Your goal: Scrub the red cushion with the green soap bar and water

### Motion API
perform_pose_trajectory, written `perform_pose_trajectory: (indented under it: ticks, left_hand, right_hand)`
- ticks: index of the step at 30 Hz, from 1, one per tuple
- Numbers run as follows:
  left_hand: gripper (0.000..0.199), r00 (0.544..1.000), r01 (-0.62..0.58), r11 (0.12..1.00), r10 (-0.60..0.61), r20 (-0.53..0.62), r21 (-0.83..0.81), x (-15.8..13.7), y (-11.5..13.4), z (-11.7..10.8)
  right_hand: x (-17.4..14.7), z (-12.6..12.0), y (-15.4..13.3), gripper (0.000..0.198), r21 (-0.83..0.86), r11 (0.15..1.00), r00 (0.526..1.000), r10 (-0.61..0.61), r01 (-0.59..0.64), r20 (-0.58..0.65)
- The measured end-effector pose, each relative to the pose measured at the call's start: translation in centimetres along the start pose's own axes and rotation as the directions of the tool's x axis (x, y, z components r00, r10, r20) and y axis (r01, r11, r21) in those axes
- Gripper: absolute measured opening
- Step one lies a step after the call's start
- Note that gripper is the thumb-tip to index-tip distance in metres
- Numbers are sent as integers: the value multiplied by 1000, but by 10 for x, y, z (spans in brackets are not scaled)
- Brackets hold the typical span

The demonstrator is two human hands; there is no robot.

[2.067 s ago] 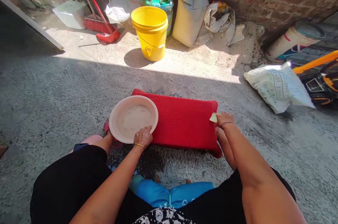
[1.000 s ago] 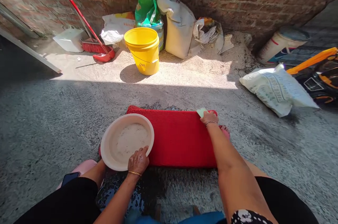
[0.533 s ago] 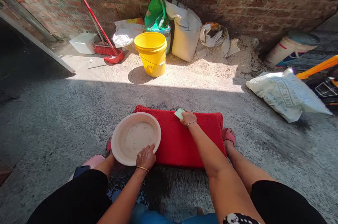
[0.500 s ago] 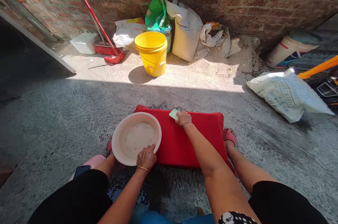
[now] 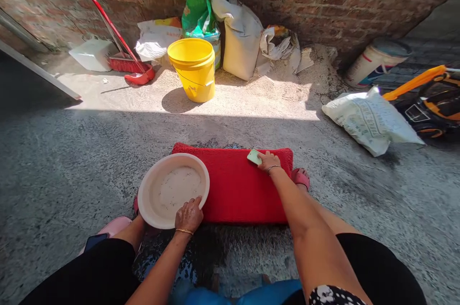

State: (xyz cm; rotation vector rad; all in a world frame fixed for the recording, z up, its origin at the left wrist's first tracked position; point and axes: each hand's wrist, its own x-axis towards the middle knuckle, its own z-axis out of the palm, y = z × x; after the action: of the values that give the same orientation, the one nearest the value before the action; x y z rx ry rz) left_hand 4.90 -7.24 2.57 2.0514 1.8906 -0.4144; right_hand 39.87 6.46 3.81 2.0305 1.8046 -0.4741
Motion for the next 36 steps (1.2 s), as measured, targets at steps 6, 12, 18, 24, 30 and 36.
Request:
perform_pose_trajectory:
  ticks: [6,12,18,24,30,36]
  left_hand:
    - [49,1000,7,1000,-7,14,16,0,1,-2]
    - [48,999,9,1000,-9,35,2,-2,3,-8]
    - [47,999,10,1000,-9,42,-22,-3,3,-11]
    - [49,1000,-4,1000,4,15,-14,-4,2,-9]
    - [48,1000,-3,1000,3,18,7,-2,3,-10]
    - [49,1000,7,1000,-7,27,11,0,3,-8]
  right_hand:
    - [-58,19,139,46,23,927,926,373,-375,65]
    - [-58,8,110,47,53,926,927,375,-374,6]
    - [-12,-12,-61,47,64,998,994,35,-28,-104]
    - [-11,-8,-187,43,25,935,930,-347,353,-121]
    - [-7,2,-110,47,-20,969,966,-246,246,-76]
    - [-38,22,82,50,17,977,977,214,-214,13]
